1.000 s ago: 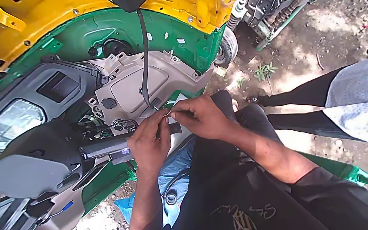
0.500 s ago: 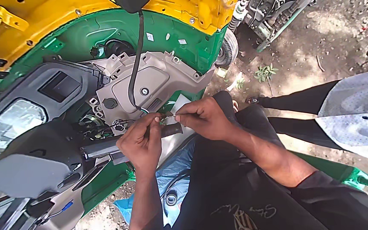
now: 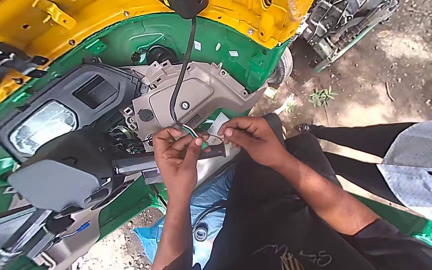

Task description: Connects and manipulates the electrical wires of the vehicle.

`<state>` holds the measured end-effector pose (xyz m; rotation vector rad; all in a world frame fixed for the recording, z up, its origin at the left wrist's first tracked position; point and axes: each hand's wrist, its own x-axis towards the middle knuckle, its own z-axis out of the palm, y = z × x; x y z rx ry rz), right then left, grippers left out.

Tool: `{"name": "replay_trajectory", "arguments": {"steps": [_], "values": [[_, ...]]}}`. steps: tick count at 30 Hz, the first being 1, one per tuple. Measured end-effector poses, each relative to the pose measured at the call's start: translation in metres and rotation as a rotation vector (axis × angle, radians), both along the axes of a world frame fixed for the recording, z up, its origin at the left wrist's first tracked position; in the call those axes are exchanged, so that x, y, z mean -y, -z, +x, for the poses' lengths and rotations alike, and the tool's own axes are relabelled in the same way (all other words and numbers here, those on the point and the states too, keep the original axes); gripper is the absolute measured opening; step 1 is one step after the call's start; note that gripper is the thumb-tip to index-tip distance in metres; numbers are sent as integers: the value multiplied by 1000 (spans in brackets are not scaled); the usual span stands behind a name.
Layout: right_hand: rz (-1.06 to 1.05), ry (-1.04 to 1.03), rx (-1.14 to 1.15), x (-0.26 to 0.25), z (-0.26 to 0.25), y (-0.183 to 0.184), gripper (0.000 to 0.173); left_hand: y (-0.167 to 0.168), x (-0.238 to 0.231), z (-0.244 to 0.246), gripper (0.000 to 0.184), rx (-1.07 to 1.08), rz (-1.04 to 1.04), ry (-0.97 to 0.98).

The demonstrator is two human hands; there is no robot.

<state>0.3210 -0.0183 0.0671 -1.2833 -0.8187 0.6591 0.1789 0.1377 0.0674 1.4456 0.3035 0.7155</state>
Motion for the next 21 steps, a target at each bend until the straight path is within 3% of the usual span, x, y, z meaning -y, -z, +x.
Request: {"name": "replay_trajectory", "arguments": {"steps": [9,16,21], "values": [[-30,-77,-15,-18,1,6,21,-8,-4,-5,26,-20,-246,77],[-72,-55,169,-22,0,4,7,-11,-2,-5,24,-45,-251,38],[-62,-8,263,-9,1,-9,7,-7,2,-2,19,-49,-100,-60]]}}
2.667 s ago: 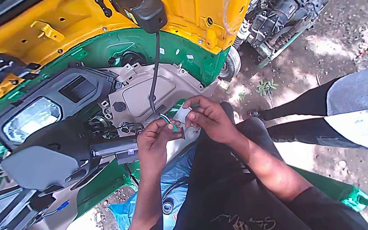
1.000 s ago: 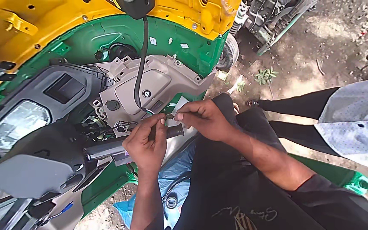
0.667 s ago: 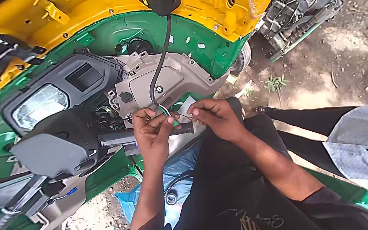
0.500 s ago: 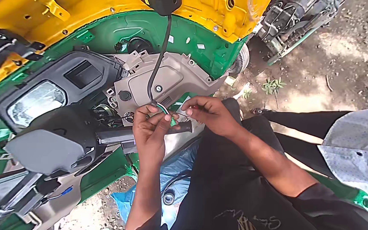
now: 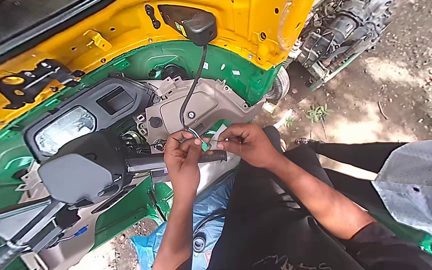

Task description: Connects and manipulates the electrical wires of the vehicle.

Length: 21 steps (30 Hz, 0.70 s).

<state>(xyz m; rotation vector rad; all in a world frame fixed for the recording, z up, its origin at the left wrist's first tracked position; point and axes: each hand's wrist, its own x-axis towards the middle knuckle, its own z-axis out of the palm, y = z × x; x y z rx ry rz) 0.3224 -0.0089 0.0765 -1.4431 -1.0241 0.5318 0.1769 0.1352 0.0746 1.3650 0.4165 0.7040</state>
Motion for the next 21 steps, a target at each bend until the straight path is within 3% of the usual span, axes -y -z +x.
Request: {"name": "replay_trajectory", "arguments": {"steps": [18,21], "values": [[-1,67,187,28,-25,12,10,6,7,-1,21,-12,-23,-5],[-47,26,181,31,-25,14,26,5,7,-2,23,-29,6,-23]]}}
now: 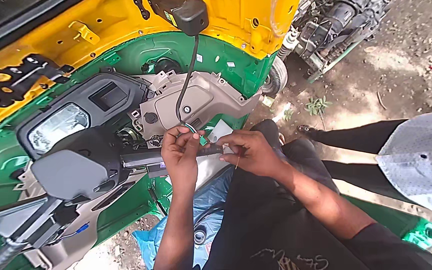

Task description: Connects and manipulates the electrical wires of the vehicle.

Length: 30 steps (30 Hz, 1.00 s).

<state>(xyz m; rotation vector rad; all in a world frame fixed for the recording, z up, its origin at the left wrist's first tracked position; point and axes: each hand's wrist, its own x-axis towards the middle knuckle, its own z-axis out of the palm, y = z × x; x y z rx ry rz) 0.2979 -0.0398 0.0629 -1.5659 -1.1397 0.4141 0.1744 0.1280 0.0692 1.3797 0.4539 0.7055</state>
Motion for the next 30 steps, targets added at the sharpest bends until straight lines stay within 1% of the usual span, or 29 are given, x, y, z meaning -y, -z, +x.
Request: {"name": "replay_trajectory", "arguments": {"steps": [2,3,4,6,8,11,15,17,19,21,24,27,30], "values": [[-15,-58,-123,3,2,1,42,-2,0,-1,26,-30,84,-31],[10,-93,-223,5,3,3,46,-3,0,-2,27,-49,140,-50],[45,-112,-320,6,4,4,46,-4,-1,-2,28,-68,187,-68],[86,-103,-416,9,4,3,35,-3,-2,-3,29,-102,251,-83],[94,-71,-392,8,5,0,22,-2,-3,-4,31,-139,289,-77],[113,-58,-332,4,5,-3,18,-6,-3,-5,33,-219,382,-59],[117,-43,-268,-4,4,-5,17,-16,-7,-13,29,-396,663,-97],[106,-46,-264,-7,4,-5,17,-22,-8,-18,27,-437,828,-124],[101,-54,-250,-10,3,-5,17,-31,-11,-22,26,-375,980,-83],[100,-65,-228,-11,5,-6,17,-41,-16,-21,28,-302,1109,19],[90,-71,-194,-12,6,-7,15,-48,-27,-16,30,-251,1254,146],[86,-73,-174,-11,8,-10,15,-50,-33,-9,29,-197,1338,209],[85,-67,-152,-11,10,-11,16,-51,-36,-1,23,-140,1366,245]]}}
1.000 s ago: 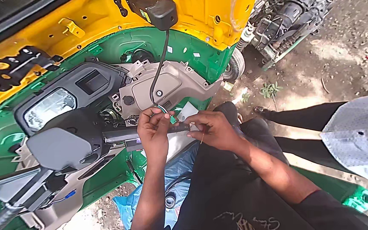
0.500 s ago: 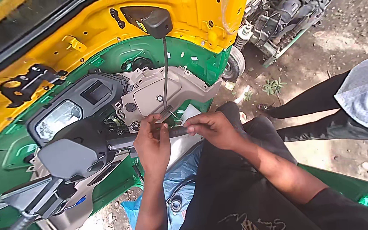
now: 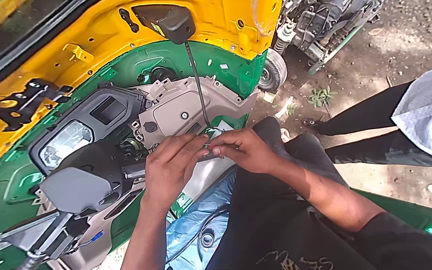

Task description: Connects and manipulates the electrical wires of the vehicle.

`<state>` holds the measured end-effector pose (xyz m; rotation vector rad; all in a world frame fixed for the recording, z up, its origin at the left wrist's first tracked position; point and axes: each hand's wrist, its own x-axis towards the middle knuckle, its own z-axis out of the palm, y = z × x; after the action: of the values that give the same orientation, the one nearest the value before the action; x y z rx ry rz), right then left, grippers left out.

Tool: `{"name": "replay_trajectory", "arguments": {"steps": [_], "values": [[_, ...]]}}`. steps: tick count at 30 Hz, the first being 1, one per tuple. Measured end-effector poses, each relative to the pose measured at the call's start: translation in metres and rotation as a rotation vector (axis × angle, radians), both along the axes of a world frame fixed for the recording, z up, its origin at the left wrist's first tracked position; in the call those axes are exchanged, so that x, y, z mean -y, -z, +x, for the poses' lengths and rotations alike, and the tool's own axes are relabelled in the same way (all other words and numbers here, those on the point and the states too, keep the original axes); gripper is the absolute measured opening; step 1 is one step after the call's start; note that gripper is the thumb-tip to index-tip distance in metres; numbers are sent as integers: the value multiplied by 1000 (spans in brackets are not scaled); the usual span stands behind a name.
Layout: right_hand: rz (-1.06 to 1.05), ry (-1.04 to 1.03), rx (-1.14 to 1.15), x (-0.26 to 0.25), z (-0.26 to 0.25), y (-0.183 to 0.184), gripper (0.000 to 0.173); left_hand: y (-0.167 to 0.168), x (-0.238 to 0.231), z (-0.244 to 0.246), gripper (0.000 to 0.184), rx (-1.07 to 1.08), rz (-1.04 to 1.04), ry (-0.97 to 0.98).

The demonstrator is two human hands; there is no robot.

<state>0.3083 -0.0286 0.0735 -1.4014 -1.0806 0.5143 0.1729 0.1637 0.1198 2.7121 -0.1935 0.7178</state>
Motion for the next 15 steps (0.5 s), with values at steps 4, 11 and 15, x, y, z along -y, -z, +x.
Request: {"name": "replay_trajectory", "arguments": {"steps": [4,11,15], "values": [[7,2,12,0,1,0,15,2,-3,6,15,9,-22,49],[30,103,9,-6,1,1,6,3,-2,10,26,-84,-180,22],[16,148,-13,-8,3,2,4,5,-1,10,26,-146,-323,-8]]}}
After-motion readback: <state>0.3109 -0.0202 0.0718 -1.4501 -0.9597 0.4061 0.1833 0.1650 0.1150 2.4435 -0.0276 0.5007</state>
